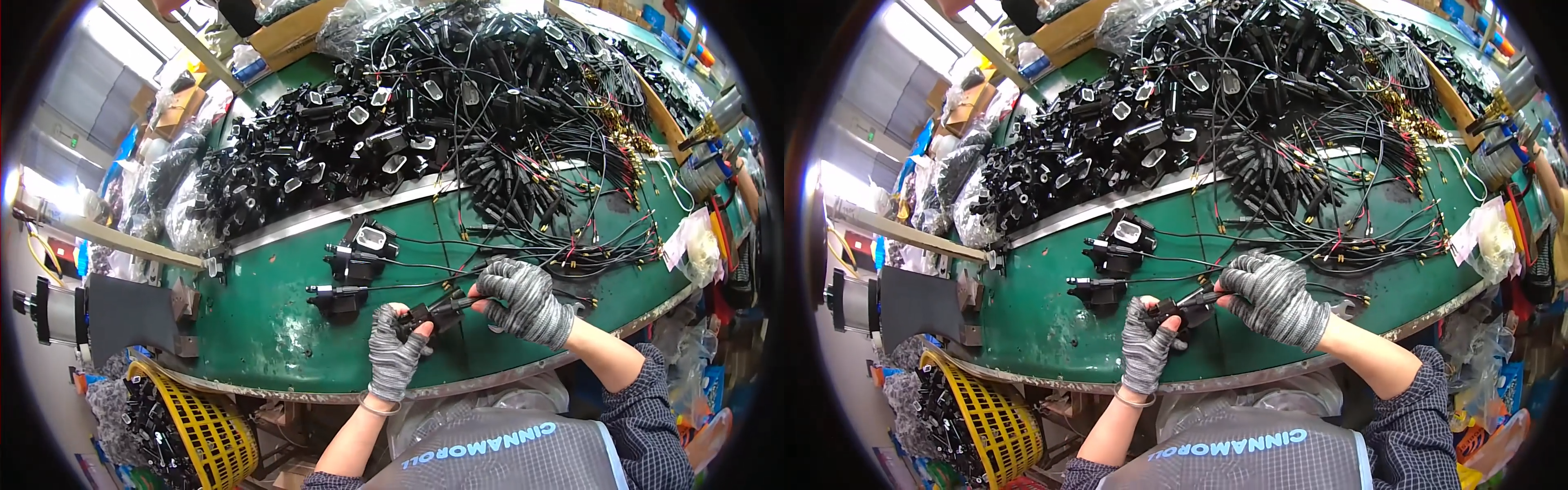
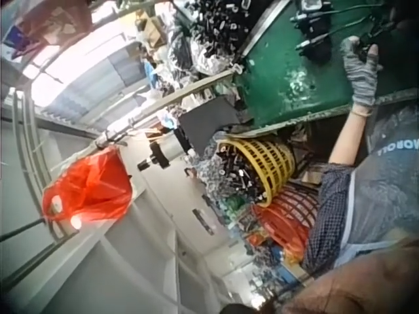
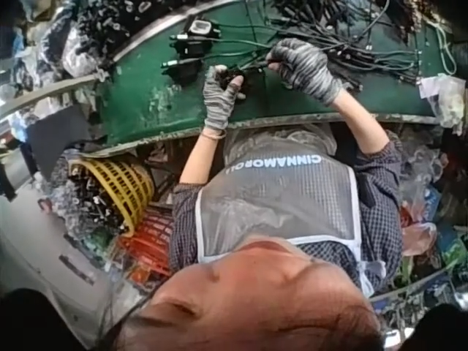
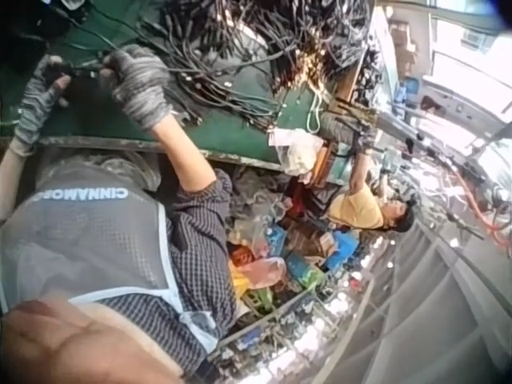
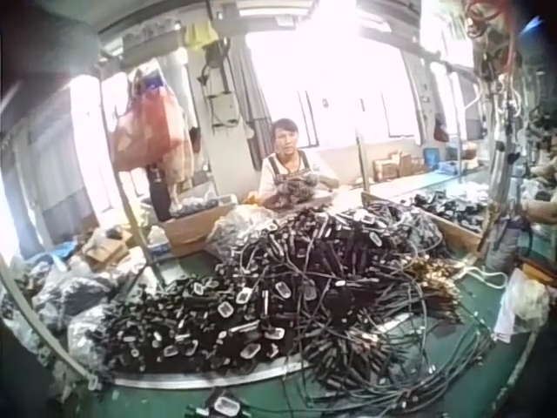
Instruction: The recorder is assembling wire harnesses and placing components into plastic bags at a factory workstation.
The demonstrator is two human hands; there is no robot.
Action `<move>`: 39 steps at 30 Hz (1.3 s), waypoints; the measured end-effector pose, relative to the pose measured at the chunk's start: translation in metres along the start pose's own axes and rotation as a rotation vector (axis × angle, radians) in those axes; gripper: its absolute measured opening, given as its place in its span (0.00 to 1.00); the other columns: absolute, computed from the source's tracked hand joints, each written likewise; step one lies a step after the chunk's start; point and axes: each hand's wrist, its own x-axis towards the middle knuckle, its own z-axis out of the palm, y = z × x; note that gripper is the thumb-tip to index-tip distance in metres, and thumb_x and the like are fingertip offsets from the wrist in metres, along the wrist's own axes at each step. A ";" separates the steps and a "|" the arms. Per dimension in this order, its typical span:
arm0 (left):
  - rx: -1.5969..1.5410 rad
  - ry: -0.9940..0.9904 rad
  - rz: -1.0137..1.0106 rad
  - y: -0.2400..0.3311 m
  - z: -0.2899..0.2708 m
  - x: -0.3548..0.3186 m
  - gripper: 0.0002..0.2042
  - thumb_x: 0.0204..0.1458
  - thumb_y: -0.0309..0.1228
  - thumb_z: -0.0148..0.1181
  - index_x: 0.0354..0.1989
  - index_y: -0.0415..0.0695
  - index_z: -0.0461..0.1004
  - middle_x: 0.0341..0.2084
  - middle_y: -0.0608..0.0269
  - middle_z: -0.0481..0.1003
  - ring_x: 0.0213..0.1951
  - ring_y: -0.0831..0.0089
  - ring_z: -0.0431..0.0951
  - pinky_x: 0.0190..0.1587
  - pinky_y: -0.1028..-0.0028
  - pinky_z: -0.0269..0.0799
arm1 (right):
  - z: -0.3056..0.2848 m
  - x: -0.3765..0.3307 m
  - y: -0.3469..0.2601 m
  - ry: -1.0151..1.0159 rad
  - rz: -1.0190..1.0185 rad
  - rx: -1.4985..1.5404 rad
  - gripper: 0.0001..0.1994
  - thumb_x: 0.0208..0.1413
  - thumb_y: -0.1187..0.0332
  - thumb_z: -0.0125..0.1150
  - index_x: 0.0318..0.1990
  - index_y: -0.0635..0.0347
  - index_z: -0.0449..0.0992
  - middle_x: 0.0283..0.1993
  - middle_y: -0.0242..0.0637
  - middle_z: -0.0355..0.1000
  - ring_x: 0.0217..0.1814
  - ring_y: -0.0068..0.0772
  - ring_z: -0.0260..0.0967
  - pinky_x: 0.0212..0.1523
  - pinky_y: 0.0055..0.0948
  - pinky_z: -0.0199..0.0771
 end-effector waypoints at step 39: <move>1.099 -0.115 0.737 0.031 0.022 0.012 0.07 0.44 0.31 0.59 0.29 0.42 0.72 0.25 0.58 0.71 0.30 0.59 0.72 0.32 0.66 0.68 | -0.026 0.003 -0.013 -0.034 -0.272 -0.337 0.16 0.40 0.60 0.58 0.38 0.53 0.73 0.40 0.34 0.70 0.43 0.38 0.65 0.45 0.39 0.61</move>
